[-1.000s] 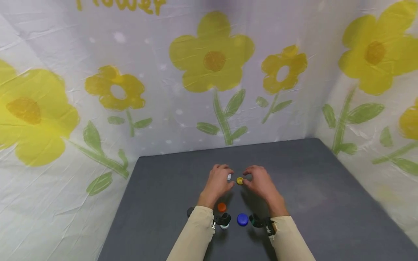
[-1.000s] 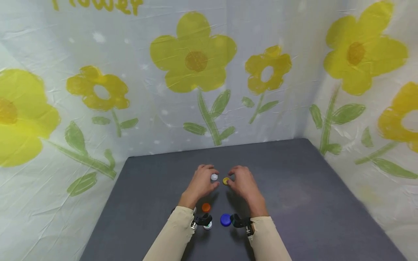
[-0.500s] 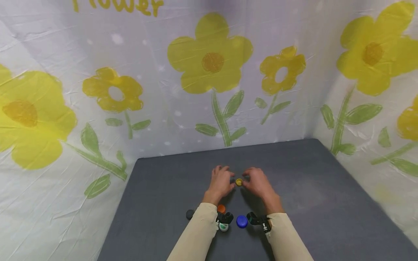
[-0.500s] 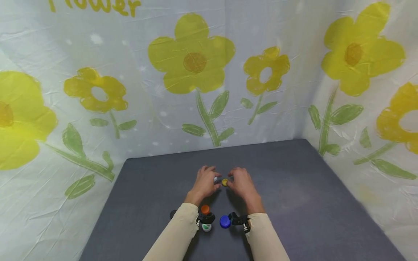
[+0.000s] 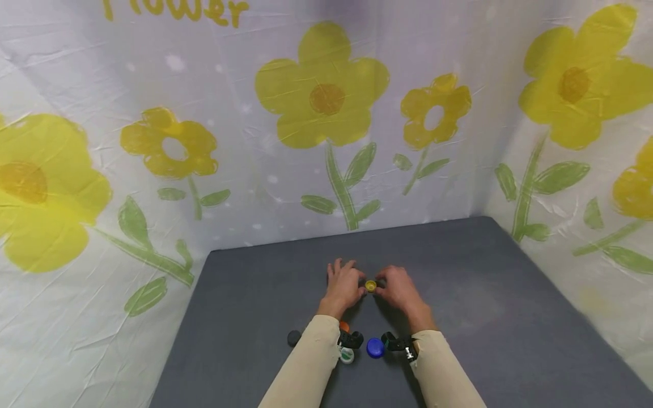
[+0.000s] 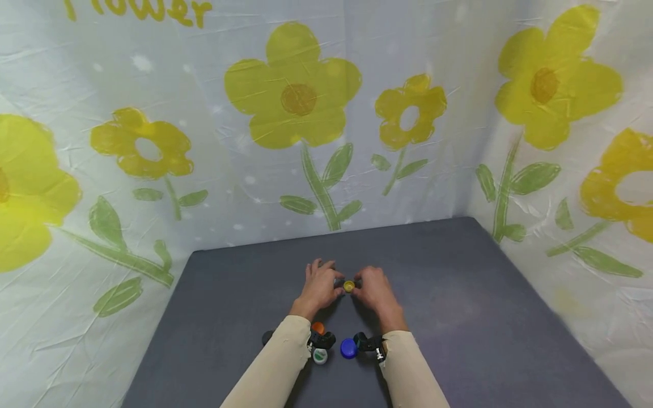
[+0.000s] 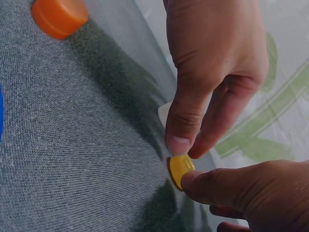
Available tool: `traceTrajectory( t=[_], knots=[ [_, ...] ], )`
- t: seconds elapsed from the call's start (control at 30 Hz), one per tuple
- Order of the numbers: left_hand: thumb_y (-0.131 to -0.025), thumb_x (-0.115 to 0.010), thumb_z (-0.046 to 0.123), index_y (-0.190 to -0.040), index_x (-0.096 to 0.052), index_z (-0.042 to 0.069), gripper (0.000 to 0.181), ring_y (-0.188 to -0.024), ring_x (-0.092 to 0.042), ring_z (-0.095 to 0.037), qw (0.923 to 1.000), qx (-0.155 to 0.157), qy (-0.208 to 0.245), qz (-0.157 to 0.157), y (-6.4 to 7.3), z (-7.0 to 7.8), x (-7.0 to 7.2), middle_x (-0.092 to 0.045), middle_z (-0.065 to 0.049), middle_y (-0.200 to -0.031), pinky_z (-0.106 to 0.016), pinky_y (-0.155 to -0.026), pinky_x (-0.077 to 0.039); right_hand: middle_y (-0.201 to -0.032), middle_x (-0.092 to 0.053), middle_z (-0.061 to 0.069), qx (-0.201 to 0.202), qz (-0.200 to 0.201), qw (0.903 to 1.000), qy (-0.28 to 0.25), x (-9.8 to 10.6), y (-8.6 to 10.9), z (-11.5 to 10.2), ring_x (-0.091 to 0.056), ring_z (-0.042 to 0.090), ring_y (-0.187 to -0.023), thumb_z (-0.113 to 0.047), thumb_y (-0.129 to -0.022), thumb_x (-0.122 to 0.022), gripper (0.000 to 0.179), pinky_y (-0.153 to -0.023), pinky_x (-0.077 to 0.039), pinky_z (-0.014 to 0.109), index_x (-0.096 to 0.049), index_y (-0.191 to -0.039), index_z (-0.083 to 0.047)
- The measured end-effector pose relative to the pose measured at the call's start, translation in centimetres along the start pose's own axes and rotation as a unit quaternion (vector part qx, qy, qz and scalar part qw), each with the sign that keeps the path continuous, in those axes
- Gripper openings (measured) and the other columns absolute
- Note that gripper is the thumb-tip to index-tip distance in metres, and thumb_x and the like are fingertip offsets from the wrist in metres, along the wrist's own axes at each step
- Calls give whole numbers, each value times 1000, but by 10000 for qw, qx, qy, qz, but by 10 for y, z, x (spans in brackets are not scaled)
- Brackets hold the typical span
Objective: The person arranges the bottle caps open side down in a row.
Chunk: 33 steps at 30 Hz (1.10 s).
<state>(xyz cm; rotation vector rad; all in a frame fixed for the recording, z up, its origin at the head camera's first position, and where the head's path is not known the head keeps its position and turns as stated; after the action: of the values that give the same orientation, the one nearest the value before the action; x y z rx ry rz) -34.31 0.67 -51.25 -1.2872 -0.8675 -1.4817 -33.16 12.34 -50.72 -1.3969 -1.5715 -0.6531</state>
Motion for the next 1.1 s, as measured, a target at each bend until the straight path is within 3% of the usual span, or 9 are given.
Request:
traceTrajectory(
  t=[0.23, 0.5, 0.73, 1.1],
  knots=[
    [-86, -80, 35, -109, -79, 29, 24, -146, -31, -41, 10000, -15, 49, 46, 0, -1, -9, -52, -3, -150, -68, -115, -23, -100, -75, 9, -76, -126, 9998, -93, -7, 0, -1, -67, 36, -101, -16, -80, -84, 16, -89, -52, 53, -80, -93, -9],
    [-86, -80, 34, -104, -80, 31, 18, -147, -29, -41, 9996, -20, 186, 190, 4, 0, -6, -52, -3, -150, -68, -115, -24, -94, -76, 4, 30, 113, 9997, -202, -2, 2, -6, -68, 33, -97, -15, -78, -84, 10, -87, -53, 52, -80, -88, -11],
    [-86, -80, 32, -104, -80, 28, 19, -147, -30, -41, 9991, -57, 300, 278, 11, 0, 11, -51, -4, -151, -68, -115, -22, -94, -75, 6, 336, 242, 9990, -138, 12, 5, -22, -68, 33, -95, -14, -80, -82, 9, -87, -53, 51, -80, -88, -10],
    [-88, -78, 35, -108, -79, 28, 22, -145, -32, -40, 9978, -174, 371, 525, 33, 3, 45, -51, -4, -151, -66, -115, -25, -114, -71, 16, 455, 373, 9981, -161, 35, 19, -41, -63, 39, -111, -18, -82, -82, 16, -98, -48, 56, -79, -94, -8]
  ],
)
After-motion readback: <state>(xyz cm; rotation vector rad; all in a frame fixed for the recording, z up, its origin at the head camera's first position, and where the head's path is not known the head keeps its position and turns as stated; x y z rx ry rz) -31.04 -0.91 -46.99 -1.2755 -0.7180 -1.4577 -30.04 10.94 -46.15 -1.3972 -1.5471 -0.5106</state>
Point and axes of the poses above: each hand's wrist, its own y-axis away from the middle knuckle, its own x-axis out of the back of the hand, z = x × y, the point moved 10 cm from there along -y, towards the middle knuckle
